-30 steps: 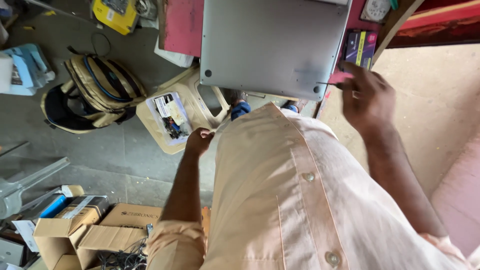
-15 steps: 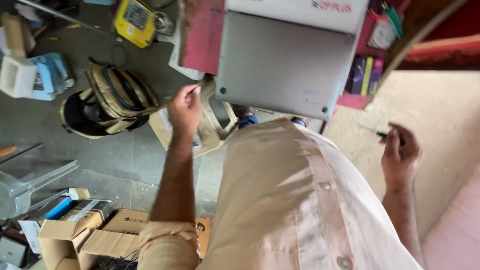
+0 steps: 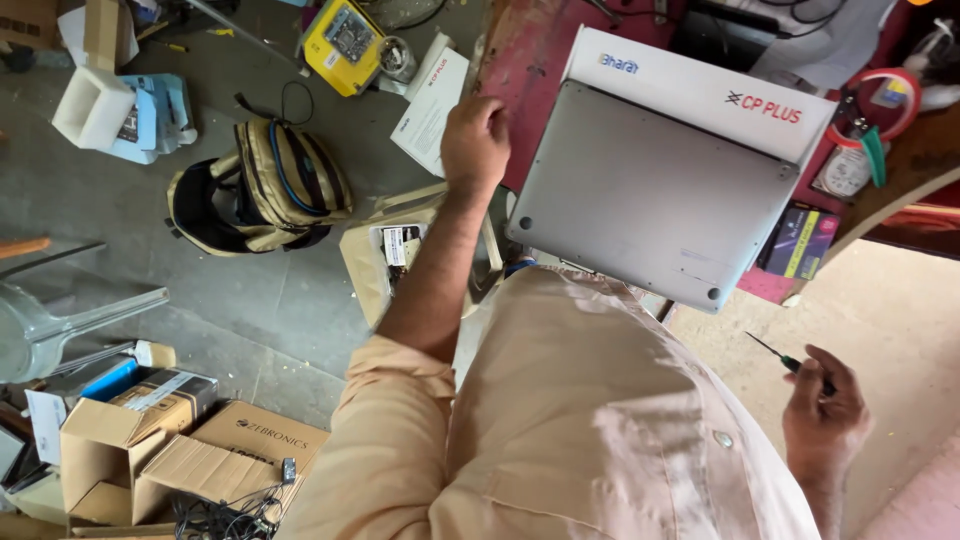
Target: The person removes a small panel from the back of a laptop and then uses a screwdriver to remove several screws from the casing.
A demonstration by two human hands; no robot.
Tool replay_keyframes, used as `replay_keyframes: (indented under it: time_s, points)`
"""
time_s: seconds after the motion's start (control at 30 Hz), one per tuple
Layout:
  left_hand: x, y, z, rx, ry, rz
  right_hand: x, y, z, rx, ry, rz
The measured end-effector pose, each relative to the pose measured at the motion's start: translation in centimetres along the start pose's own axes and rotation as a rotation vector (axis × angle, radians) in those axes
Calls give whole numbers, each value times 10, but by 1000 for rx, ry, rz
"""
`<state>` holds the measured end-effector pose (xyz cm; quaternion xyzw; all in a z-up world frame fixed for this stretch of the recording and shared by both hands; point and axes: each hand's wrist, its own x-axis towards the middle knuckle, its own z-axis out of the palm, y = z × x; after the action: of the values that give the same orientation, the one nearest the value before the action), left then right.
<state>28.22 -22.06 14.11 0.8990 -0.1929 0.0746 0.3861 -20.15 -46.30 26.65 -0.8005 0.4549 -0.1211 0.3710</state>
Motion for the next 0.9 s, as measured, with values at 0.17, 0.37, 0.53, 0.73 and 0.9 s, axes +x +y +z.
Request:
replay_keyframes:
  time_s: [0.17,0.37,0.53,0.73,0.9]
  points:
    - [27,-1,15,88,-109,-15,-11,-26,-2,-175,23,7]
    - [45,-14,44,135,-182,70,-29,-20,0,-284,28,39]
    - [57,-1,44,116,-233,105,-46,-32,5,-309,47,107]
    - [68,0,67,127,-189,238,-51,-43,11,-258,43,137]
    - [74,-7,88,253,-254,229,-48,-63,13,-292,52,244]
